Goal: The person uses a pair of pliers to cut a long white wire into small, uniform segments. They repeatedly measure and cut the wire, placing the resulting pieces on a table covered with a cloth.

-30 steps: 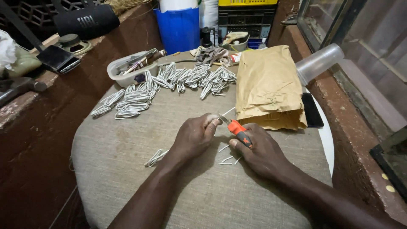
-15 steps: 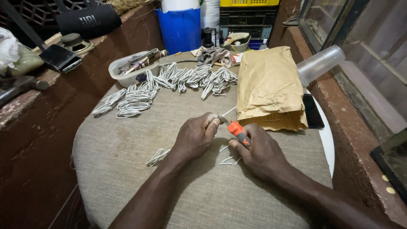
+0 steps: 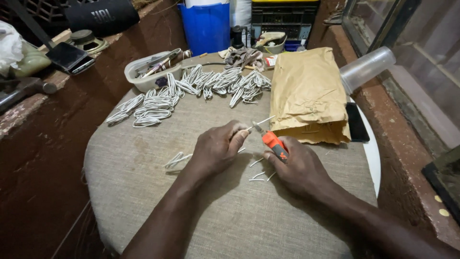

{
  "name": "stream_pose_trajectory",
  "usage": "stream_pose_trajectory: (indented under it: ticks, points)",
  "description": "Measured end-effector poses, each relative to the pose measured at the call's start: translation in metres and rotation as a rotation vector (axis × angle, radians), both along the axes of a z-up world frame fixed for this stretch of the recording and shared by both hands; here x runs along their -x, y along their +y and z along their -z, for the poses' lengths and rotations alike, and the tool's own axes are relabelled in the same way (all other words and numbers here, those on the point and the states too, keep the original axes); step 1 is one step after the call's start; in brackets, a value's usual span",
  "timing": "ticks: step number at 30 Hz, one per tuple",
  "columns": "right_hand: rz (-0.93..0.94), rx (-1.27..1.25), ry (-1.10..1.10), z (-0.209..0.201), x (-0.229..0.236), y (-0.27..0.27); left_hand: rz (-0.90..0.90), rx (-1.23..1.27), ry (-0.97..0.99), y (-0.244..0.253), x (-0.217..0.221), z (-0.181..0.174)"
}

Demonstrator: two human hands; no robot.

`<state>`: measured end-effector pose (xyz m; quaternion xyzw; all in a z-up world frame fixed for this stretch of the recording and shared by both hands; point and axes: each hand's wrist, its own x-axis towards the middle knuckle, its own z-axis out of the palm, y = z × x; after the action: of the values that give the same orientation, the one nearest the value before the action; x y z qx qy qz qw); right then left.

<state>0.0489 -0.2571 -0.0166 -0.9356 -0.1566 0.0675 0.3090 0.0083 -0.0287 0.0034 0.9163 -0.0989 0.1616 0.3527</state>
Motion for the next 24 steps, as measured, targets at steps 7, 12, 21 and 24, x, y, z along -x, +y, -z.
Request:
stream_pose_trajectory:
  ticks: [7,12,21,24]
  points:
    - [-0.218,-0.493,0.234,0.017,-0.008,-0.005,0.144,0.205,-0.111,0.001,0.005,-0.007]
    - [-0.280,-0.418,0.374,-0.019,0.000,-0.003,0.200,0.355,-0.108,0.005,0.007,-0.010]
    - [-0.172,0.011,0.363,-0.031,-0.010,-0.011,0.081,0.212,0.048,0.006,0.013,-0.010]
    - [-0.160,0.026,0.391,-0.059,0.008,-0.009,0.058,0.189,0.063,0.004,0.015,-0.012]
